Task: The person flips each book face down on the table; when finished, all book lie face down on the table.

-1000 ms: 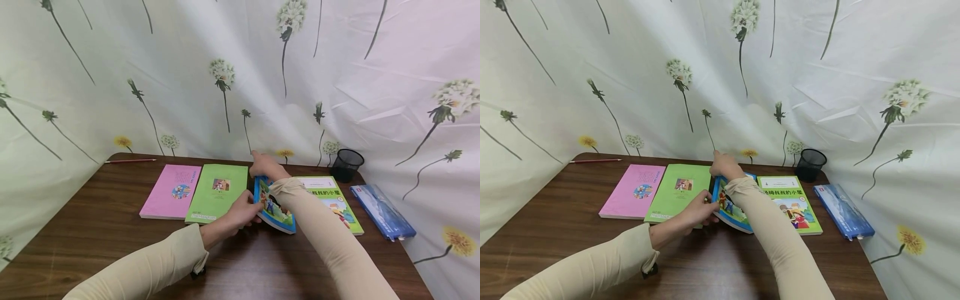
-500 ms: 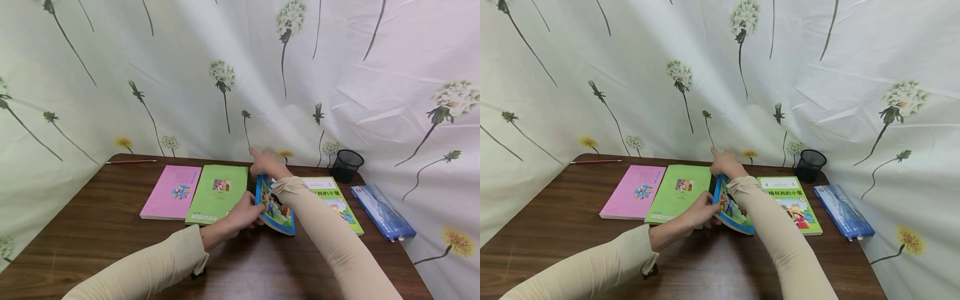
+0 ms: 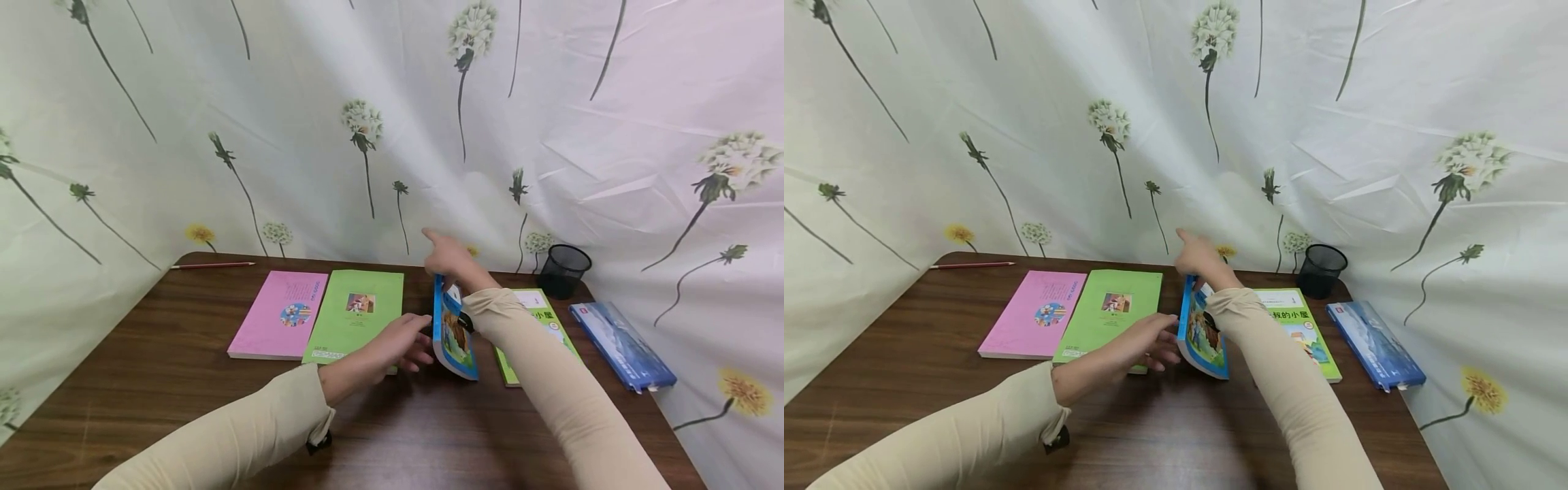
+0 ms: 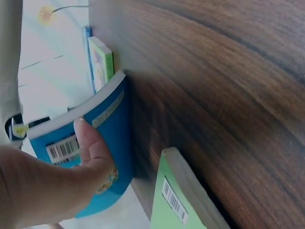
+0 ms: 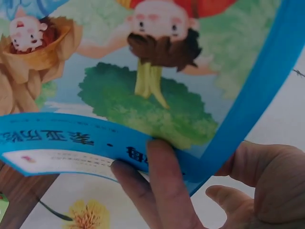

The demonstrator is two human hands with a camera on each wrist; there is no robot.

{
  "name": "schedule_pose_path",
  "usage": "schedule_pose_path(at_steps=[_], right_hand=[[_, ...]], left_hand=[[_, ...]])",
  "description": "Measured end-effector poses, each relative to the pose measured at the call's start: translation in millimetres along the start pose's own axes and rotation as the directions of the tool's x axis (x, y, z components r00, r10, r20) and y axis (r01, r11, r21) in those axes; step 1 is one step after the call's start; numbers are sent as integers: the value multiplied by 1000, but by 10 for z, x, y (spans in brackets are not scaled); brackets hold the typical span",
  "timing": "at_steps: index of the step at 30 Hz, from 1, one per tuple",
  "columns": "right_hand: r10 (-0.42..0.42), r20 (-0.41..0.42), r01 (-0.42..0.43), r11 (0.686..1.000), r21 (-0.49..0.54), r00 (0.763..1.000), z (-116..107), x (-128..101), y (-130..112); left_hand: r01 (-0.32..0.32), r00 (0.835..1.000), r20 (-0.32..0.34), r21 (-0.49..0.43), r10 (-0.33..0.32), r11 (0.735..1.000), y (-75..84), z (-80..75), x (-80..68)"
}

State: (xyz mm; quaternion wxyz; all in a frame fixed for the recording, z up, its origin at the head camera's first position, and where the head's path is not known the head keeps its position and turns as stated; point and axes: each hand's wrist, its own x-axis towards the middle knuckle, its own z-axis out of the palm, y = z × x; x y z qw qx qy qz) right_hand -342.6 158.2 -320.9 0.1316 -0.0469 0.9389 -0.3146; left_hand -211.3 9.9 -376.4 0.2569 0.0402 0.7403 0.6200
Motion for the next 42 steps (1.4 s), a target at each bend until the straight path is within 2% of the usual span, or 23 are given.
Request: schedule_pose_path(at_steps=[7,17,22,27,33,39,42], right_hand=[[-30,-23,34,983,178,999,-198,-104,106],[0,-36,8,974,226,999,-427,-194,229],[13,-31,-5,966,259,999,-519,-237,281],[14,-20,-7,950,313,1000,-575,-268,336],[34,-6,-29,919,393,999,-642,-281,393],[31,17,-35,890,454,999,-694,-315,426],[33,20,-39,891,453,999,-702,-320,456]], left_hand=[[19,999,39,-20,-18,1000,9,-44,14],[60,997,53,-10,-59,998,-69,-10,79],[105,993,50,0,-105,994,-63,-7,93],[148,989,19,4,-148,989,-88,9,117],[193,981,6,-38,-192,981,-120,26,137],[187,982,-7,-99,-189,977,-125,30,149],[182,983,-20,-81,-184,980,-132,10,151]])
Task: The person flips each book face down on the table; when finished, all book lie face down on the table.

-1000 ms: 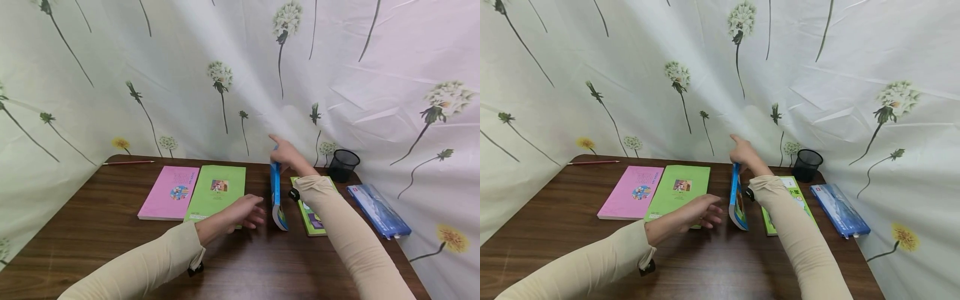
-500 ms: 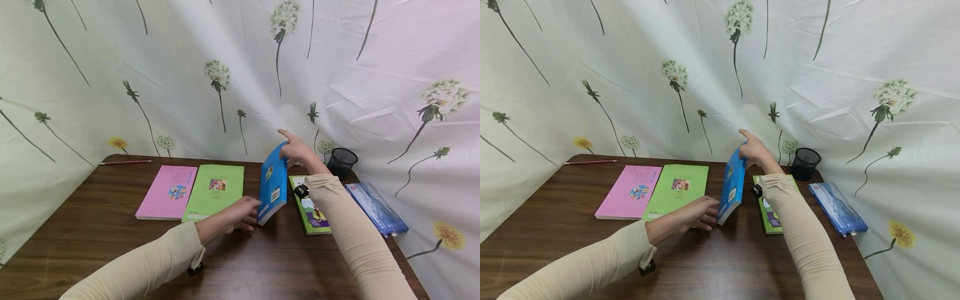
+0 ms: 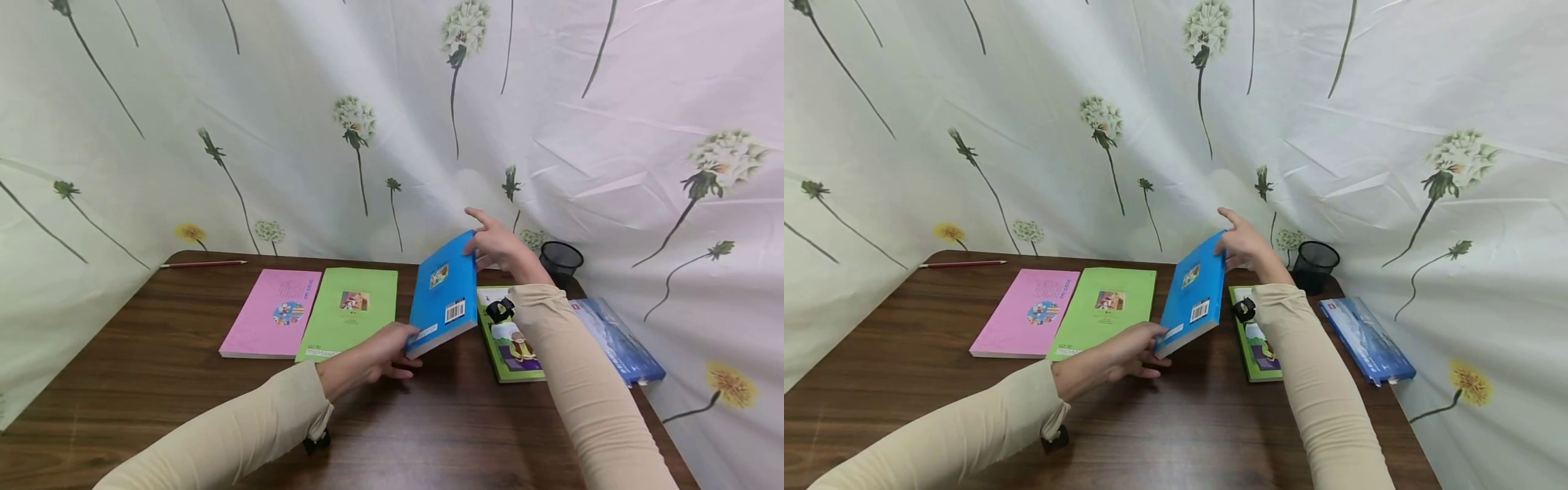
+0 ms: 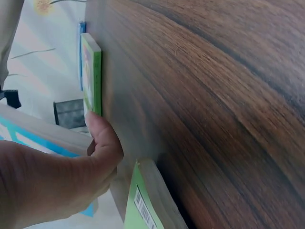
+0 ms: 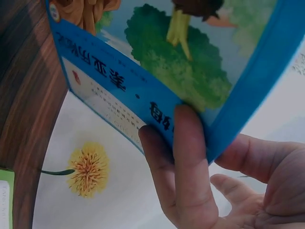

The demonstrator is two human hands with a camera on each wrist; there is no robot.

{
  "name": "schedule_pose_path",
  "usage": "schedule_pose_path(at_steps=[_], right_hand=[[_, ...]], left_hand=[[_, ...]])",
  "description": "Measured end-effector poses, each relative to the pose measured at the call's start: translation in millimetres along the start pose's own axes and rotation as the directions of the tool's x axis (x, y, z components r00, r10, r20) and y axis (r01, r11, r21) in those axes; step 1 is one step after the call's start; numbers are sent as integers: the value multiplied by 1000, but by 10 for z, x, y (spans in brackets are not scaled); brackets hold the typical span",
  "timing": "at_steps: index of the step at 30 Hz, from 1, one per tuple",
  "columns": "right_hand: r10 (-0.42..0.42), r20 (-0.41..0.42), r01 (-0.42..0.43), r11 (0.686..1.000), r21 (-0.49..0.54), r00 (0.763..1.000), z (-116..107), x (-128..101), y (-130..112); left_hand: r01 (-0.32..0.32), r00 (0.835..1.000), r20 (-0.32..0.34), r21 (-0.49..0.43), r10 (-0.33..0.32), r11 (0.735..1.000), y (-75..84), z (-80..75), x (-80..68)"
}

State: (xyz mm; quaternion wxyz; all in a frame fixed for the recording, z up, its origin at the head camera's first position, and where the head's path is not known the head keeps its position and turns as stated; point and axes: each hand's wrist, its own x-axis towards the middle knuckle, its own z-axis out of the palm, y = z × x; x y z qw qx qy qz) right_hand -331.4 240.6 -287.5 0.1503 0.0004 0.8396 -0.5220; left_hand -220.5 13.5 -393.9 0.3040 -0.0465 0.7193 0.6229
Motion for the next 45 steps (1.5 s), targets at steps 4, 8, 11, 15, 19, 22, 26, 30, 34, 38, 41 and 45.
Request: schedule_pose_path(at_steps=[4,8,11,15,19,22,26,30,34,38,41,45], right_hand=[[1,-9,-1,1000,-9,1000,-17,13,46],[-8,-2,7,1000,-13,1000,-31,31,117],[-23,19,24,1000,-19,1000,-30,54,182],[-38,40,39,999,-26,998,-25,96,273],[-45,59,48,998,-51,997,-43,142,393],[-64,85,70,995,-66,994,-58,184,509],[-80,113,88,994,-64,990,-42,252,667],[-87,134,93,995,-44,987,-4,314,809],[-85,147,87,996,-10,985,34,361,906],[-67,147,70,998,-10,987,63,383,956],[-58,148,61,998,-16,987,89,396,979],[-48,144,53,998,-35,988,123,404,1019]], left_hand=[[-3,1000,-21,33,4,999,-6,-52,-3],[-10,999,-49,48,12,999,-11,-91,-19],[-23,998,-63,62,27,998,-15,-119,-29],[-44,996,-68,85,50,995,-17,-150,-29],[-58,995,-73,110,66,992,-23,-169,-27],[-62,995,-74,118,71,991,-31,-179,-26],[-64,995,-73,118,73,991,-45,-179,-12],[-67,994,-77,119,76,991,-62,-169,8],[-63,994,-83,105,72,992,-79,-159,15],[-50,995,-80,97,57,994,-83,-160,3],[-38,996,-78,98,46,994,-81,-161,-5],[-28,996,-78,101,36,995,-83,-151,3]])
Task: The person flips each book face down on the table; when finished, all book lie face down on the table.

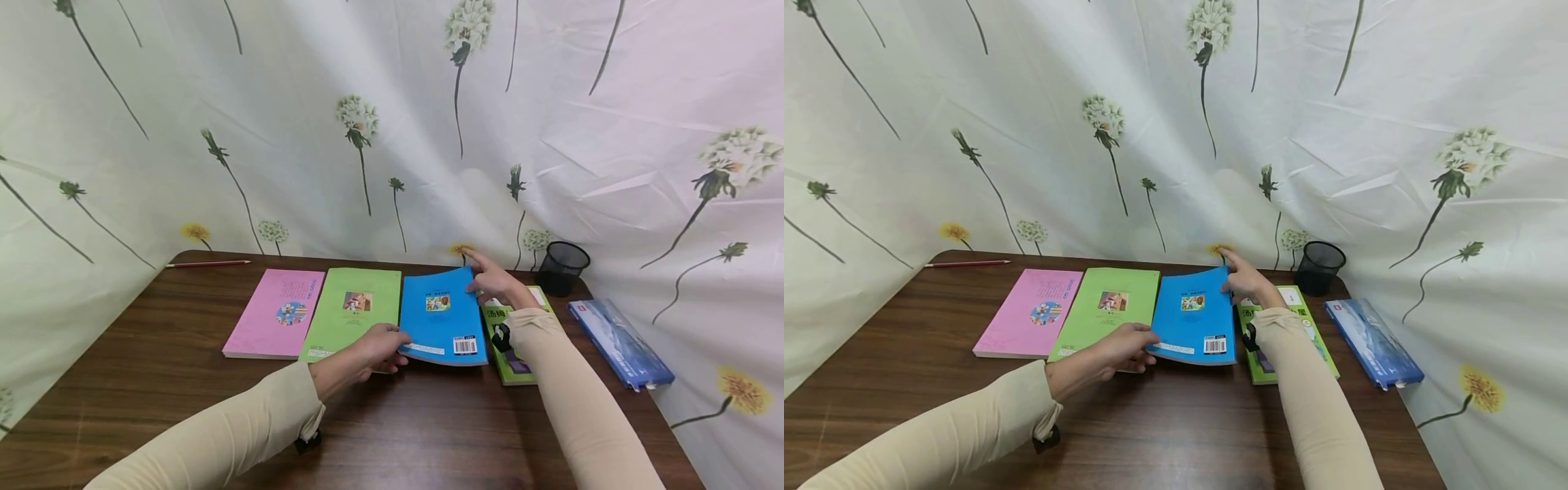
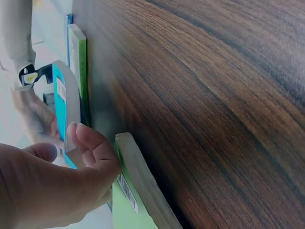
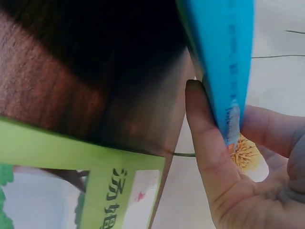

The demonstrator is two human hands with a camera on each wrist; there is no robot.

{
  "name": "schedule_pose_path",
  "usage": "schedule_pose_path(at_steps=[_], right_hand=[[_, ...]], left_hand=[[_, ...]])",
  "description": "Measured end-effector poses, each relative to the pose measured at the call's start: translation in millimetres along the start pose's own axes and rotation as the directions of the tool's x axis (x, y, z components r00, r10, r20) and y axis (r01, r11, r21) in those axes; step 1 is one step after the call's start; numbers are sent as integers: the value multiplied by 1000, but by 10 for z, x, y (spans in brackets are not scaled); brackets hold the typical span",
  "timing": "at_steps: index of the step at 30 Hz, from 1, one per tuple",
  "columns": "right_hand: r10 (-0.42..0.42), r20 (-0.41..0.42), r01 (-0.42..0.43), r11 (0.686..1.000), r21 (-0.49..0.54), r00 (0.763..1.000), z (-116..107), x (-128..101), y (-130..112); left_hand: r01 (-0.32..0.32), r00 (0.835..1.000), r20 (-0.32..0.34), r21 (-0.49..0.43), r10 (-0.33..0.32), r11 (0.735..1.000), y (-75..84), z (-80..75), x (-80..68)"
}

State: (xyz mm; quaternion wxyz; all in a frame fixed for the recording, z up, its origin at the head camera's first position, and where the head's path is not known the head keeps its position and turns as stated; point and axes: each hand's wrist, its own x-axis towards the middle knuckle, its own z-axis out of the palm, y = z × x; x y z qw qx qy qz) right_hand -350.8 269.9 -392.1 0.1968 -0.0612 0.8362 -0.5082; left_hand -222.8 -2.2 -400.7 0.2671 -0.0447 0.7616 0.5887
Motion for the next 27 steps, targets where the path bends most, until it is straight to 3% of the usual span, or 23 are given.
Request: schedule_pose_path(at_steps=[12,27], right_hand=[[38,-32,-40,998,-54,999,71,90,151],[72,-63,-85,967,-239,995,118,104,116]], left_hand=[[10,1000,5,21,-10,1000,-7,-2,3],[-30,1000,8,70,29,997,20,36,-46]])
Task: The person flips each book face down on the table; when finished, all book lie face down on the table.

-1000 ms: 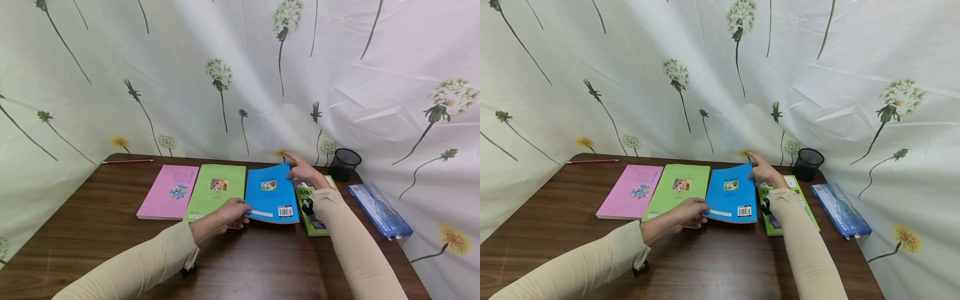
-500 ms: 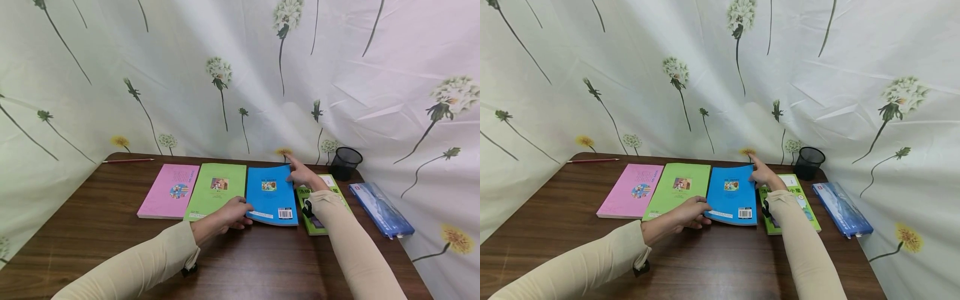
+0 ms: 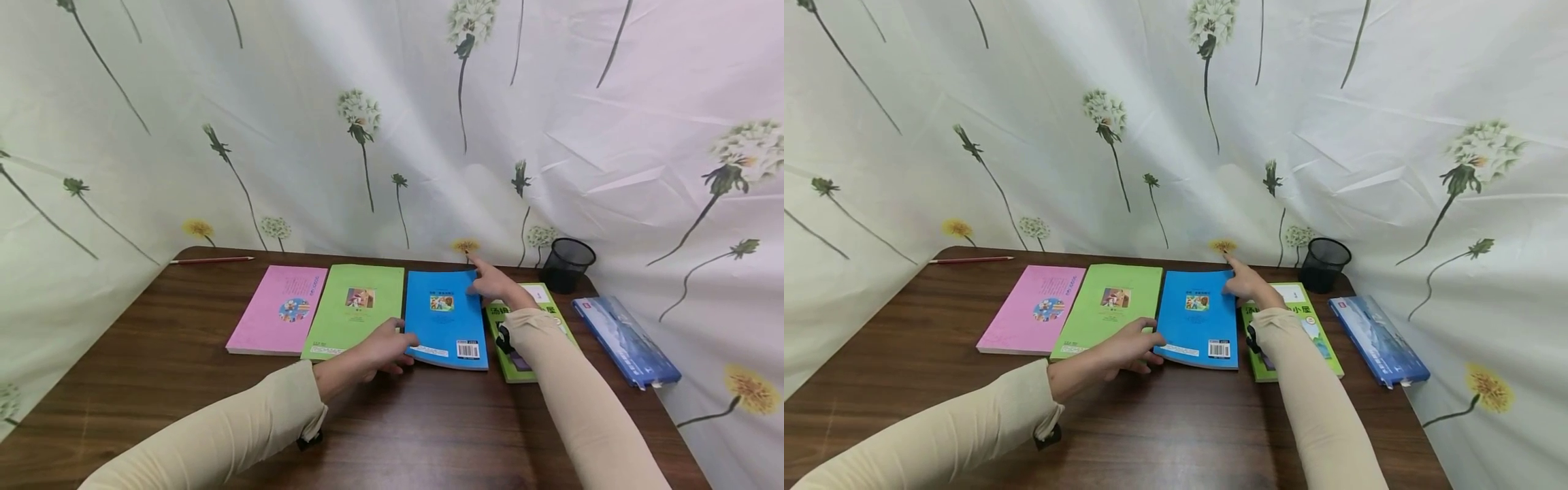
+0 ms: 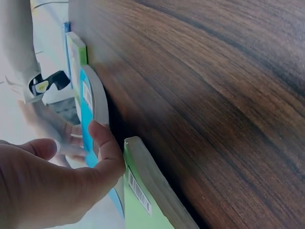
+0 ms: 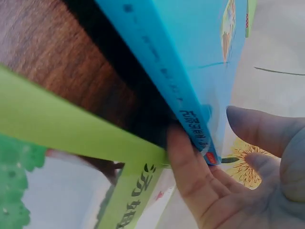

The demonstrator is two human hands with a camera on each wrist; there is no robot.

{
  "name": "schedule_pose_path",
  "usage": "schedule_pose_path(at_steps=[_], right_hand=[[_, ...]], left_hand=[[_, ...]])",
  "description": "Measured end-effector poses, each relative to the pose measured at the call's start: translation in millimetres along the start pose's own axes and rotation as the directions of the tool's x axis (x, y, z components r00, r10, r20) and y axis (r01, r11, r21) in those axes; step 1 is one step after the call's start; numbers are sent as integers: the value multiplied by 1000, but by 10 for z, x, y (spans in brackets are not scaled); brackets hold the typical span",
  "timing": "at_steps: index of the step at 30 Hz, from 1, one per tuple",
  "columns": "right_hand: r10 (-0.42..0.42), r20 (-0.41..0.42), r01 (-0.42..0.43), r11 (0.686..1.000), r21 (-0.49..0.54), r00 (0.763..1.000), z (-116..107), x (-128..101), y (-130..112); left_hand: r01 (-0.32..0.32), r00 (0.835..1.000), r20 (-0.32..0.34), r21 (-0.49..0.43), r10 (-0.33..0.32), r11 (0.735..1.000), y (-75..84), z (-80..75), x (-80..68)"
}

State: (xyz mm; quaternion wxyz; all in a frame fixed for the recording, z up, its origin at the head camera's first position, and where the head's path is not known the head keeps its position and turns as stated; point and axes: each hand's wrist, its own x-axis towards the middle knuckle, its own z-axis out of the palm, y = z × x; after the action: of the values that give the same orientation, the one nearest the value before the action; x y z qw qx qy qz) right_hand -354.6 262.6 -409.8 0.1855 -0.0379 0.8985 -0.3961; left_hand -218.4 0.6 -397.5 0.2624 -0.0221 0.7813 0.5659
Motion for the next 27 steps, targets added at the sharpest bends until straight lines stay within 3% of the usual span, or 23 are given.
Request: schedule_pose_path(at_steps=[8,23,27], right_hand=[[-1,-41,-6,985,-172,999,-14,-32,-77],[6,-10,-7,990,-142,1000,-2,-34,-121],[28,14,-25,990,-138,1000,-10,-49,-133]], left_hand=[[-31,999,35,-8,32,999,23,23,-54],[-71,996,49,-23,73,997,52,64,-131],[-43,996,77,-15,44,999,63,66,-152]])
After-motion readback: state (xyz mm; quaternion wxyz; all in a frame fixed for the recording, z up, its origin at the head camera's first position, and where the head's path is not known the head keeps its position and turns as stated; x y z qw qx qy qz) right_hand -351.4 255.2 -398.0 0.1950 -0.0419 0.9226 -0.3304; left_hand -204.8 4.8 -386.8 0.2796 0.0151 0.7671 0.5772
